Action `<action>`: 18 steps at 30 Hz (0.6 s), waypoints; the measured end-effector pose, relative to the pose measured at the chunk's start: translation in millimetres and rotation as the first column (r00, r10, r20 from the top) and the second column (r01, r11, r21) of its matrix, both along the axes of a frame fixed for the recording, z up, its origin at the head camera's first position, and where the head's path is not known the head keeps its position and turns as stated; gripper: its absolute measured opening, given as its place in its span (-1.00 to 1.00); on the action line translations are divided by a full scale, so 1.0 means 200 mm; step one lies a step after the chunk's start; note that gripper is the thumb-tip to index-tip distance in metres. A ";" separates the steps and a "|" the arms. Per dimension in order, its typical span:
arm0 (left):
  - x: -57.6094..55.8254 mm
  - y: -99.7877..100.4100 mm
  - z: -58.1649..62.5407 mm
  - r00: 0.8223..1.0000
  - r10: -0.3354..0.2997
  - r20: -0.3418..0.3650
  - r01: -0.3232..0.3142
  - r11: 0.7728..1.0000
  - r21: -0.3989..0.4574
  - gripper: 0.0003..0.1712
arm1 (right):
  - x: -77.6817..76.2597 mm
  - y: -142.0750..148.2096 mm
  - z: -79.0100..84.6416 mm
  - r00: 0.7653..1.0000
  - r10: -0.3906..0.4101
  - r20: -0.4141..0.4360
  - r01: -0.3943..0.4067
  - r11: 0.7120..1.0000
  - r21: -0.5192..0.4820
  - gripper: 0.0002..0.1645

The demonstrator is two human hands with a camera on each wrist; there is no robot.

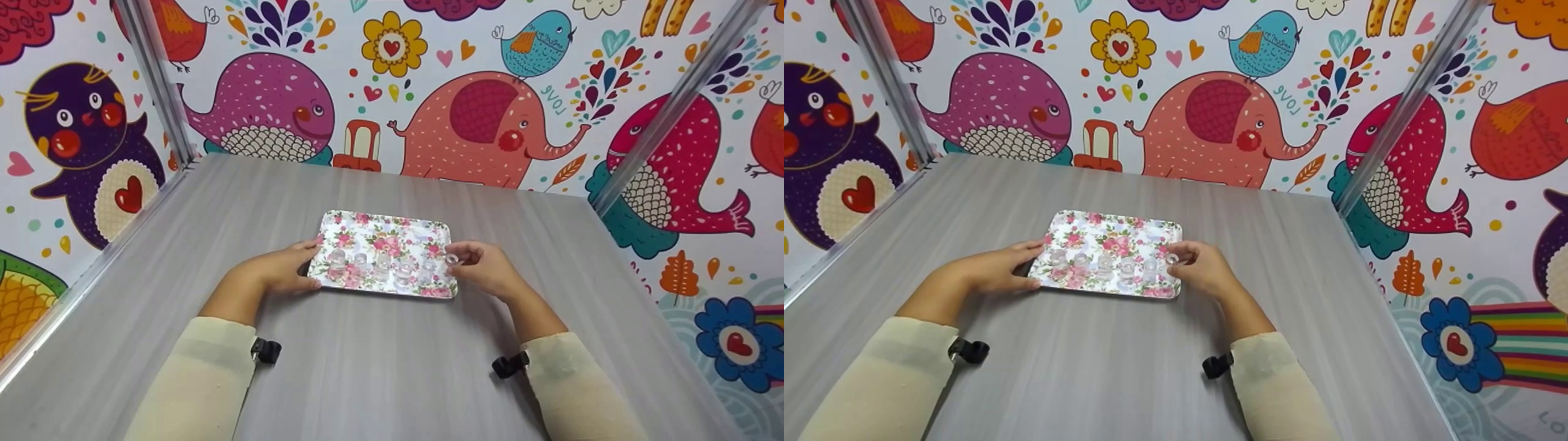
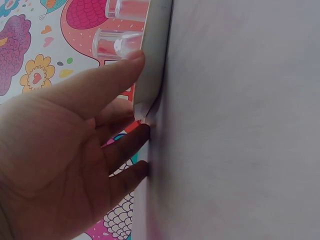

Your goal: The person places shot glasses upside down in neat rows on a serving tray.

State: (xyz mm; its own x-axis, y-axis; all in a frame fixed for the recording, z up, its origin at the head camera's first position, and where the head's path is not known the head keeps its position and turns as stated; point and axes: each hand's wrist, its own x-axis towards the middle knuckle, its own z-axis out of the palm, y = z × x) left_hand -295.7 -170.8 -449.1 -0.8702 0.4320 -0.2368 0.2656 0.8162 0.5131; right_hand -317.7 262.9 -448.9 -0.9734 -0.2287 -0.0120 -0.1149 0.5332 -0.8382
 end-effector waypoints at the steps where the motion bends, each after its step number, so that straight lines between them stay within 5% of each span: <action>1: 0.00 0.00 0.00 1.000 -0.001 -0.001 0.001 1.000 -0.001 0.04 | 0.00 0.00 0.00 1.000 0.005 0.004 -0.005 1.000 0.007 -0.51; 18: 0.00 0.00 -0.01 1.000 0.012 0.003 -0.012 1.000 -0.004 0.03 | -0.01 -0.03 -0.05 0.996 0.080 -0.036 -0.077 0.994 0.081 -0.51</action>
